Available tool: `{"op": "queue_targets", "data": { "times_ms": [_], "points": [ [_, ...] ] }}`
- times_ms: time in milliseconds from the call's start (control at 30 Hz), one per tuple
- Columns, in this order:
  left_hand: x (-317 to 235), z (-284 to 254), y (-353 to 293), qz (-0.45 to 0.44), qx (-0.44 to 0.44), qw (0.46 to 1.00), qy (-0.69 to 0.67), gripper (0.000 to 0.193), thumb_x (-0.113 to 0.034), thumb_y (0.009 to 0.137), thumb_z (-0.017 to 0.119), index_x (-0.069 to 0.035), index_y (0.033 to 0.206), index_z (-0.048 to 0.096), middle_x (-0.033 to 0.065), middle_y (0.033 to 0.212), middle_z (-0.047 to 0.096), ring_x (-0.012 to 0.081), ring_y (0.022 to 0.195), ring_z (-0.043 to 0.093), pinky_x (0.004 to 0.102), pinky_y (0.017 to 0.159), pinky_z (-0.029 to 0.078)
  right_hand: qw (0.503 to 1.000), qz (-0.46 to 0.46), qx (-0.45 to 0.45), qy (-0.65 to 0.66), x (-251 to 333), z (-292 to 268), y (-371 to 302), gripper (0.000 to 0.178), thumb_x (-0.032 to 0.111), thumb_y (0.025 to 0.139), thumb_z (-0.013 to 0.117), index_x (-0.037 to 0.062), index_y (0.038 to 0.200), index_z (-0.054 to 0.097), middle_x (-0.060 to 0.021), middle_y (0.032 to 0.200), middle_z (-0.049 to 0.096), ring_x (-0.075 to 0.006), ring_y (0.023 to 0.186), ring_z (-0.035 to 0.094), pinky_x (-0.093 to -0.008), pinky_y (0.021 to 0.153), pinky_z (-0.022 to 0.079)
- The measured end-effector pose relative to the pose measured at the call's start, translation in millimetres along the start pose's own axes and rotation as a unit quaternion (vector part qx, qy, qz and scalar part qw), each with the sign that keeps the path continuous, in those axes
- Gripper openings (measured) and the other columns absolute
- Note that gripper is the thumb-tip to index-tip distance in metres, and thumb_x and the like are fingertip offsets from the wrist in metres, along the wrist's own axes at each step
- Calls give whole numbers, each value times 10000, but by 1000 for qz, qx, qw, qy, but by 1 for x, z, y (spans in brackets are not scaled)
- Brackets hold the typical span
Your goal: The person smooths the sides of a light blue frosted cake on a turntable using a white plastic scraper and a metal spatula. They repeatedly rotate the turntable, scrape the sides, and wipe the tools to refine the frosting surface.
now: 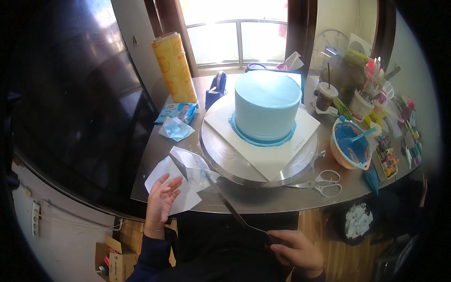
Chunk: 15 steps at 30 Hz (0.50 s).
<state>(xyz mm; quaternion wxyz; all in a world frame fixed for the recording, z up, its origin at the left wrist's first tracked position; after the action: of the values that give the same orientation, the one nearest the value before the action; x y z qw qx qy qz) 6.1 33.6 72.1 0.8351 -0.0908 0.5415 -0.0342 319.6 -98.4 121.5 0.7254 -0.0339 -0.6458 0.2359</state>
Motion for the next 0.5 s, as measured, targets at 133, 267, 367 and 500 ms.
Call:
{"op": "queue_targets", "data": {
  "times_ms": [133, 267, 367, 500],
  "points": [
    [14, 18, 8, 27, 7, 999, 16, 581, -131, 767, 421, 22, 1278, 190, 204, 1171, 484, 232, 1114, 436, 322, 933, 307, 998, 47, -44, -27, -4, 16, 24, 306, 40, 824, 524, -51, 1114, 489, -69, 682, 545, -77, 436, 432, -215, 403, 362],
    [19, 29, 18, 5, 25, 999, 20, 575, -212, 806, 342, 6, 1309, 169, 177, 1183, 491, 225, 1120, 430, 325, 952, 265, 978, -102, -42, -179, -11, 34, 58, 301, 59, 809, 546, -39, 1091, 504, -129, 737, 553, -177, 545, 514, -268, 492, 412],
    [18, 30, 28, -2, 64, 998, -17, 549, -269, 821, 280, -19, 1307, 227, 153, 1177, 504, 221, 1105, 443, 318, 936, 279, 923, -230, -32, -307, -13, 41, 66, 302, 74, 782, 568, -11, 1068, 521, -205, 839, 529, -334, 743, 529, -338, 625, 430],
    [14, 22, 36, -13, 79, 996, -23, 535, -293, 822, 242, -38, 1290, 288, 145, 1170, 510, 216, 1038, 477, 312, 903, 314, 893, -200, -35, -402, -5, 38, 51, 312, 66, 783, 563, 1, 1082, 506, -186, 838, 525, -341, 711, 533, -354, 619, 439]
  ]
}}
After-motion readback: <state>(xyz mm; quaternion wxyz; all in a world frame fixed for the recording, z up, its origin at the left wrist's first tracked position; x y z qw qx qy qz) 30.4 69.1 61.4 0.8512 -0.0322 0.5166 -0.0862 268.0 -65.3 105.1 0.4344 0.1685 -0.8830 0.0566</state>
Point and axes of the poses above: each hand's wrist, its own y-axis towards the middle knuckle, its own z-axis out of the palm, x = y × z, the point moved 1 cm from there along y, towards the middle knuckle
